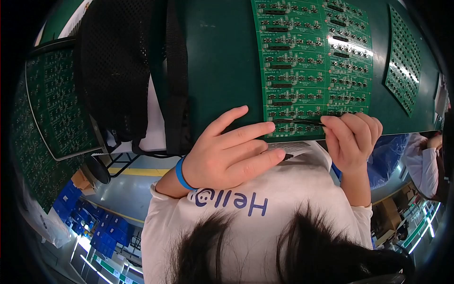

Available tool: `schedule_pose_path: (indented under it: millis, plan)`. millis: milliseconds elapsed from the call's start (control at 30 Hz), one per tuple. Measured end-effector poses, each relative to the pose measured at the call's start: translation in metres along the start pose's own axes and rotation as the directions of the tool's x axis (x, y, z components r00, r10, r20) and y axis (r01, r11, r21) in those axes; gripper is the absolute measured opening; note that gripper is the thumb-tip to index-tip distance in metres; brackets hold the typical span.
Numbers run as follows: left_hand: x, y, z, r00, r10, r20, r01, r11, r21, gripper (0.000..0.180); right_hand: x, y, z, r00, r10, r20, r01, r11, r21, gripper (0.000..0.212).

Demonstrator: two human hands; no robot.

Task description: The recorder is using tweezers to pick small electronic components from a carrier strip and precisely place them onto several printed circuit boards on an assembly line.

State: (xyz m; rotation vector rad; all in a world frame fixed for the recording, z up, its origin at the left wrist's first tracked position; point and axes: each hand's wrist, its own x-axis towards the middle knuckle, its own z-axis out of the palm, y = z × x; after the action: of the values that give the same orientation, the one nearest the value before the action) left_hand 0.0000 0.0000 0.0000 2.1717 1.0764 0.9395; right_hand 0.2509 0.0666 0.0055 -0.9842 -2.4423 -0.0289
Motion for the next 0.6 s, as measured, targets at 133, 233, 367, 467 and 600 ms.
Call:
schedule_pose_path:
  millis: [133,233,367,467,600]
  plan:
    - [0.0019,-0.0004,-0.0001,1.0,0.005,-0.006,-0.005,1.0,0.022,0.038,0.0005,0.0011,0.0005,1.0,-0.005,-0.008,0.005,1.0,-0.002,0.019]
    - [0.002,-0.001,-0.0007,1.0,0.019,-0.006,-0.019,0.998,0.056,0.037,0.0017,0.0009,0.0014,1.0,-0.005,-0.009,0.005,1.0,-0.003,0.02]
    - [0.0019,-0.0008,-0.002,1.0,0.017,0.009,-0.018,0.998,0.057,0.037,0.0024,0.0002,0.0013,1.0,-0.004,-0.008,0.004,1.0,0.002,0.02]
    - [0.0022,-0.0004,-0.0018,1.0,0.011,0.015,-0.012,0.998,0.056,0.037,0.0033,0.0007,0.001,1.0,-0.008,-0.005,0.008,1.0,0.009,0.021]
    - [0.003,-0.0007,-0.0029,1.0,0.014,0.025,-0.015,0.998,0.058,0.037,0.0044,0.0012,-0.0008,1.0,-0.007,0.014,0.007,1.0,0.026,0.021]
